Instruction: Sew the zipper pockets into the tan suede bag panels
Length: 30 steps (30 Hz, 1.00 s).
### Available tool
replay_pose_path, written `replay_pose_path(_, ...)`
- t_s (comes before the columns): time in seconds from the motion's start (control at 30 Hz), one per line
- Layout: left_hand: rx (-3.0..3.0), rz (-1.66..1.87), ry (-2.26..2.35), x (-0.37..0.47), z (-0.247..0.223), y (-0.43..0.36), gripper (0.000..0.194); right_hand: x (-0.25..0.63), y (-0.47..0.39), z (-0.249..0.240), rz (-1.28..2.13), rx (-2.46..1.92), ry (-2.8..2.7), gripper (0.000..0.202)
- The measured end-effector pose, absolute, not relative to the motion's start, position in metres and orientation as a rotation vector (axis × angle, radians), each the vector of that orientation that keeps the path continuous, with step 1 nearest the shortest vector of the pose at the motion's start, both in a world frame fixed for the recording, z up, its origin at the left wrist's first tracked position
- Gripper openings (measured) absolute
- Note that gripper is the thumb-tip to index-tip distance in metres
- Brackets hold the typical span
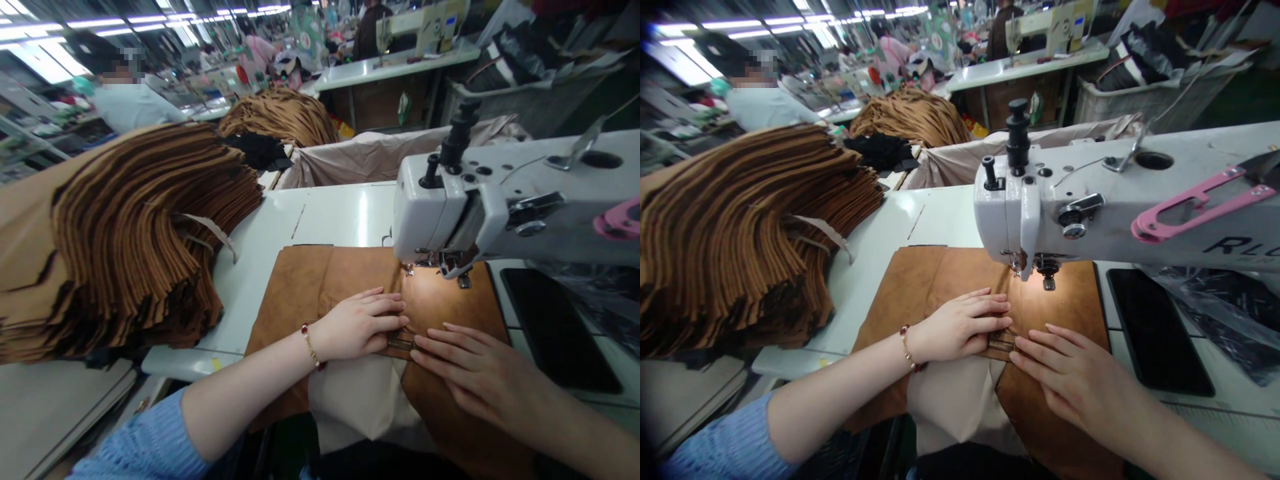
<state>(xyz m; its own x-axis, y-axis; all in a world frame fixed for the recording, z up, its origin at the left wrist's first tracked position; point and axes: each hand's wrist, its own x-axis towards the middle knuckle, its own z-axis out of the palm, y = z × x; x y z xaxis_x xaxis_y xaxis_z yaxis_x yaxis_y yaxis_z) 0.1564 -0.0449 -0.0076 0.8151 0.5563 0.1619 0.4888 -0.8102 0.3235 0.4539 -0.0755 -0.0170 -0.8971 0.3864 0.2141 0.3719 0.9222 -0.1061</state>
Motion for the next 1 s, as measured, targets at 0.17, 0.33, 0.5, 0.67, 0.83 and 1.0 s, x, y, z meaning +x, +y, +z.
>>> replay_pose_path(0.17, 2.732, 0.377, 0.808, 0.156, -0.007, -0.032, 0.041, 0.455, -0.061, -0.018, 0.089, -0.585, -2.854, 0.064)
replay_pose_path(0.33, 2.733, 0.367, 0.801, 0.155, -0.005, -0.016, 0.037, 0.453, -0.047, -0.021, 0.090, -0.596, -2.861, 0.061)
replay_pose_path(0.5, 2.737, 0.397, 0.784, 0.153, -0.007, -0.001, 0.036, 0.451, -0.030, -0.020, 0.134, -0.595, -2.855, 0.059)
replay_pose_path(0.67, 2.740, 0.382, 0.788, 0.153, -0.006, 0.013, 0.038, 0.448, -0.017, -0.017, 0.179, -0.640, -2.845, 0.059)
replay_pose_path(0.83, 2.725, 0.392, 0.787, 0.153, -0.003, 0.028, 0.036, 0.444, -0.005, -0.013, 0.170, -0.654, -2.823, 0.057)
replay_pose_path(1.0, 2.722, 0.415, 0.805, 0.151, -0.007, 0.043, 0.038, 0.440, 0.009, -0.011, 0.098, -0.641, -2.759, 0.059)
